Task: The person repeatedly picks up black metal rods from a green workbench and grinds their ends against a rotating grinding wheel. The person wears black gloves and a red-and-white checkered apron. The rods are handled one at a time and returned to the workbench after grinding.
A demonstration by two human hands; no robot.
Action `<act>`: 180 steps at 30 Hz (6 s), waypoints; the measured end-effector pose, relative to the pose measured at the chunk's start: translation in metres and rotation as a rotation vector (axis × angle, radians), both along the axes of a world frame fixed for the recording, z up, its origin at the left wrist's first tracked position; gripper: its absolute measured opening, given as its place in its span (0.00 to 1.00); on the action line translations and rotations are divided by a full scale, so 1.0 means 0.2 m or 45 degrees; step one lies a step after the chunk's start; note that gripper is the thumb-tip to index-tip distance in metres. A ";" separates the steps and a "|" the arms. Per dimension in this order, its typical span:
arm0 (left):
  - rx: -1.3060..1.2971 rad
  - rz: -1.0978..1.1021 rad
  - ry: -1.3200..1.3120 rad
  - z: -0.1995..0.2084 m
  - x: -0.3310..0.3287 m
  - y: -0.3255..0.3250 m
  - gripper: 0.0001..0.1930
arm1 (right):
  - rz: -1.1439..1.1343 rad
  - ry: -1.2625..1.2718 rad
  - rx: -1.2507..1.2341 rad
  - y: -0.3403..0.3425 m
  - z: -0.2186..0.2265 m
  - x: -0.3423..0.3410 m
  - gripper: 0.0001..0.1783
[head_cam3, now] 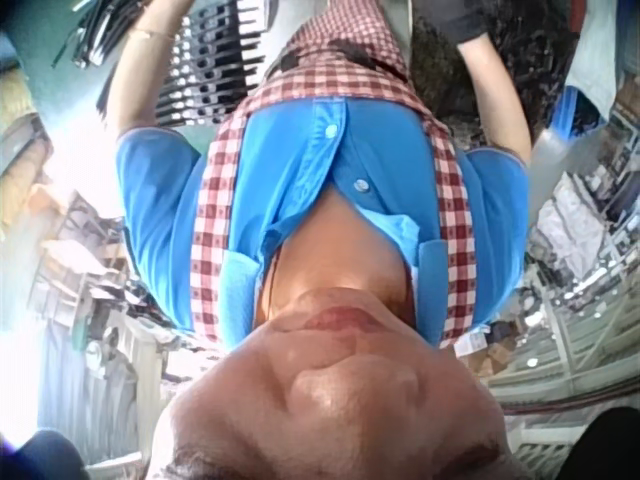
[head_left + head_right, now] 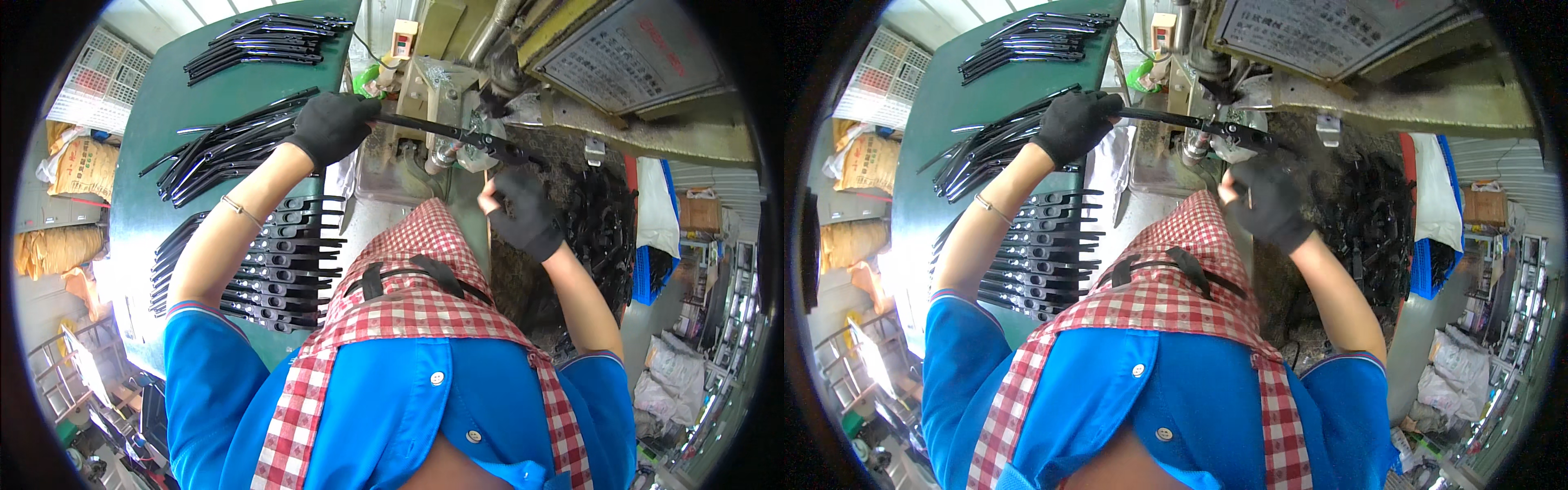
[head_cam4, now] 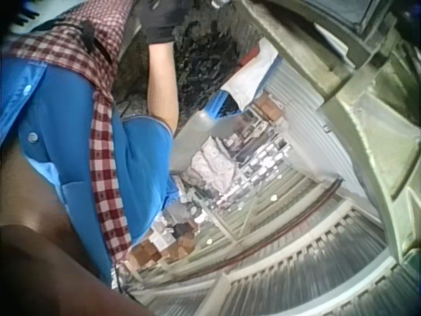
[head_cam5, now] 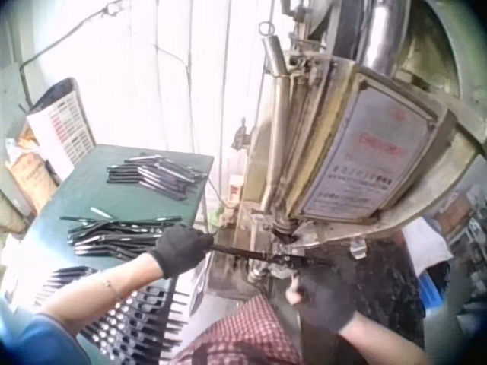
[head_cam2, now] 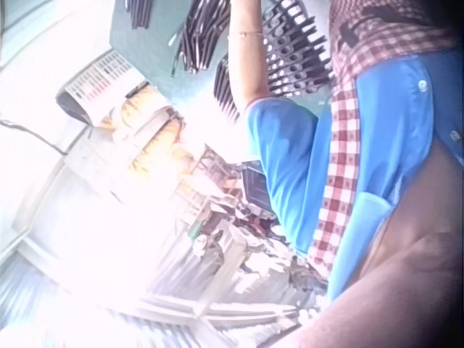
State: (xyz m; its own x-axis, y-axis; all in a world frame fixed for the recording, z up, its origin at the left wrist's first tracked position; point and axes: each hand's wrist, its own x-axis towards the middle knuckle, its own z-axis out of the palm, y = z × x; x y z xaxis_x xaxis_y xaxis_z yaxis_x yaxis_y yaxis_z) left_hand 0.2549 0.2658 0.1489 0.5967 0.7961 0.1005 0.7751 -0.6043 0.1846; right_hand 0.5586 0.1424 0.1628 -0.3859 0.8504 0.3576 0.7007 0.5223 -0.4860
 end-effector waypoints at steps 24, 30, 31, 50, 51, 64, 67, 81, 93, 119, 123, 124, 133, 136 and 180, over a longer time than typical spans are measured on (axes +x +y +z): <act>-0.307 0.193 0.214 -0.41 -0.98 -0.47 0.17 | -0.709 -0.534 -0.638 0.68 -0.87 0.14 0.16; -0.069 0.949 -0.276 -0.67 -1.25 -0.84 0.14 | -0.417 -0.190 -0.531 0.64 -0.89 0.24 0.14; -0.062 1.110 -0.282 -0.65 -1.22 -0.84 0.14 | -0.406 -0.146 -0.481 0.63 -0.93 0.28 0.13; 0.113 0.431 0.142 -0.71 -0.95 -0.28 0.15 | -0.355 1.378 -0.626 0.35 -0.21 -0.16 0.12; 0.134 0.410 0.140 -0.71 -0.97 -0.28 0.14 | -0.383 1.413 -0.580 0.33 -0.23 -0.15 0.12; 0.196 0.143 0.035 -0.28 -0.75 -0.23 0.20 | -1.153 -0.852 -0.726 -0.09 -0.96 1.22 0.19; 0.014 0.020 -0.014 -0.13 -0.49 -0.26 0.18 | -1.246 -0.362 -0.444 -0.10 -0.95 1.38 0.14; -0.206 -0.141 -0.205 0.06 0.07 -0.31 0.16 | -0.588 1.718 -0.731 -0.08 -0.04 0.18 0.13; -0.267 -0.196 -0.290 0.07 0.08 -0.35 0.17 | -0.506 1.503 -0.736 0.00 -0.04 0.16 0.09; -0.295 -0.133 -0.216 0.13 0.12 -0.13 0.21 | -0.377 1.783 -0.651 0.22 -0.11 0.00 0.06; -0.176 -0.212 -0.218 0.09 0.10 -0.06 0.19 | -0.431 1.881 -0.665 0.26 -0.14 -0.02 0.07; -0.188 -0.227 -0.233 0.09 0.10 -0.04 0.20 | -0.426 1.884 -0.650 0.26 -0.17 -0.02 0.07; 0.098 -0.241 -0.002 0.15 0.12 0.01 0.18 | -0.682 2.175 -0.902 0.28 -0.23 -0.03 0.08; 0.000 -0.217 0.106 0.18 0.13 0.02 0.17 | -0.739 2.116 -0.801 0.27 -0.23 -0.05 0.12; -0.042 -0.164 -0.031 0.01 -0.02 0.02 0.15 | -0.732 0.423 -0.697 0.45 -0.87 0.18 0.12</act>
State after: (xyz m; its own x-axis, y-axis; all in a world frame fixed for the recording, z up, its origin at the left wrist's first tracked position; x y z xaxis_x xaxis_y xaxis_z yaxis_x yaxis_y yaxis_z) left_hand 0.2515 0.2696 0.1518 0.6918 0.7163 0.0913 0.6867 -0.6917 0.2236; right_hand 0.5938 0.2324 -0.0121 0.2097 0.9674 -0.1417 0.5612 -0.2378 -0.7928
